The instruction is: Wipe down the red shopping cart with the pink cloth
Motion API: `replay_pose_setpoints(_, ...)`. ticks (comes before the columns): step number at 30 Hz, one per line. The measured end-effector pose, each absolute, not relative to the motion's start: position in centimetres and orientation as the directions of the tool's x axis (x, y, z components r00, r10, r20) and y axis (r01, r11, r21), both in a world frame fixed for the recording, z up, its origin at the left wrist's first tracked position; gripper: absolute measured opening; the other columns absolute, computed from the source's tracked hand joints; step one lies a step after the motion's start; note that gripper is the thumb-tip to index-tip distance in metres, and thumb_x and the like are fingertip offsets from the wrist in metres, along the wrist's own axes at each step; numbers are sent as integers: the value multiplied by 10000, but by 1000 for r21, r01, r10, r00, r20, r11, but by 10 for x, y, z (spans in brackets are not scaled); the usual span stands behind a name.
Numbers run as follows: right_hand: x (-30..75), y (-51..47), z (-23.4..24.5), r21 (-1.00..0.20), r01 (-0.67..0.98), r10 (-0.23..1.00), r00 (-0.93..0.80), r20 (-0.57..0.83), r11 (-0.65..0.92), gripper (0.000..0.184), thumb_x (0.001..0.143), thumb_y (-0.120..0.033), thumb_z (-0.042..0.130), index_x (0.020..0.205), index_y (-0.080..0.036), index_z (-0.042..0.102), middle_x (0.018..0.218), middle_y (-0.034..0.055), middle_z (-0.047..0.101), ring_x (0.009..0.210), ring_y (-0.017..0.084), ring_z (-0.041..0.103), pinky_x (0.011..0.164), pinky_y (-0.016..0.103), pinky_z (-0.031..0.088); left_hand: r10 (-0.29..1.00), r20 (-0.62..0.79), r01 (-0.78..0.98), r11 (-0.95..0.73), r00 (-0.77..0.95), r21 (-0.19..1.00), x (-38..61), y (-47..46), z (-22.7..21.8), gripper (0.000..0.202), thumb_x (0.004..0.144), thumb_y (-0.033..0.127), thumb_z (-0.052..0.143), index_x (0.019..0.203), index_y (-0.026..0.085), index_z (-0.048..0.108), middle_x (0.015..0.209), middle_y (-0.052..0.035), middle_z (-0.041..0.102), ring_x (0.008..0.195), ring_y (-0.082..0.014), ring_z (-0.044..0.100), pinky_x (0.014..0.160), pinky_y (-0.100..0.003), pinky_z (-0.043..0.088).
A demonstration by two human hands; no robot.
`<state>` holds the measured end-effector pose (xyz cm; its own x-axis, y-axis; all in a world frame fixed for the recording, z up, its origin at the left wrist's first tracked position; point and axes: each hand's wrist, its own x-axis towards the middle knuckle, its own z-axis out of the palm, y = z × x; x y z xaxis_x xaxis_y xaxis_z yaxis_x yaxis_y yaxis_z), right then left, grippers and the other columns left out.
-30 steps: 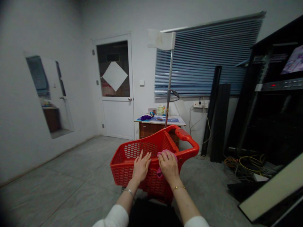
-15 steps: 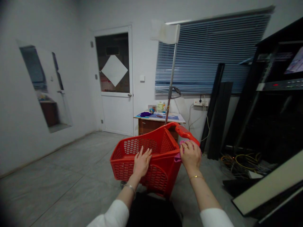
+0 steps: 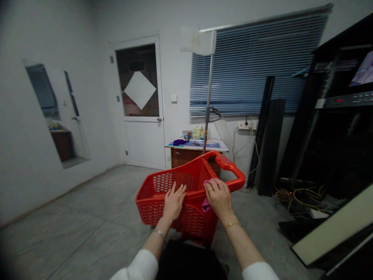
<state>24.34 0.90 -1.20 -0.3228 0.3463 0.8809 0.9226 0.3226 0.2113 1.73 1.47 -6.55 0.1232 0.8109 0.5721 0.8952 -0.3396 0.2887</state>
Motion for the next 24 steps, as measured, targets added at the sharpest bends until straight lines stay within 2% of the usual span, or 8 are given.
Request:
replay_pose_setpoints(3,288,19,2,175,954,351,-255,901,245,198,896,-259,546,1003,-209,705,1057,58,685,1064,210,512,947,354,401,811,572,898,-336,122,284,18,15,-66,405,1020,373,336,1401,338,470,1453,37,495,1465,-220,207,1118,-445,302)
replay_pose_setpoints(6,320,30,11,83,981,333,-139,933,176,206,881,-272,548,974,-192,714,1038,82,678,1059,230,498,901,367,425,809,577,897,-334,115,290,20,15,-66,403,1019,376,338,1395,342,477,1449,36,501,1465,-218,209,1119,-446,296)
replay_pose_setpoints(8,323,32,11,37,989,307,-80,948,143,215,882,-272,539,965,-180,714,1030,94,671,1072,240,490,901,375,428,807,581,894,-334,106,299,22,15,-66,400,1019,373,338,1390,343,483,1446,38,505,1464,-218,211,1122,-447,289)
replay_pose_setpoints(11,295,24,4,29,993,289,-62,955,115,218,896,-260,522,965,-170,707,1043,100,663,1093,245,491,952,392,407,808,581,893,-325,92,311,25,15,-66,397,1017,372,345,1388,351,484,1448,39,502,1465,-221,208,1122,-456,288)
replay_pose_setpoints(16,217,4,-26,104,971,367,-179,913,214,236,898,-205,521,1075,-190,677,1115,95,664,1151,246,493,1055,440,343,813,575,898,-317,93,304,25,17,-66,393,1016,369,354,1384,347,490,1451,37,498,1463,-231,212,1123,-464,292)
replay_pose_setpoints(20,189,-1,-42,131,941,341,-240,909,312,261,894,-193,528,1113,-218,667,1139,79,671,1169,241,504,1058,434,349,806,583,901,-324,103,287,20,19,-69,395,1018,360,359,1391,331,484,1448,36,501,1462,-231,216,1125,-455,295)
replay_pose_setpoints(24,211,2,-29,156,922,315,-274,909,353,248,909,-211,510,1090,-246,675,1101,53,682,1142,214,520,1031,398,370,806,580,904,-327,115,275,14,21,-70,394,1016,366,369,1391,336,483,1449,35,499,1464,-229,212,1123,-448,302)
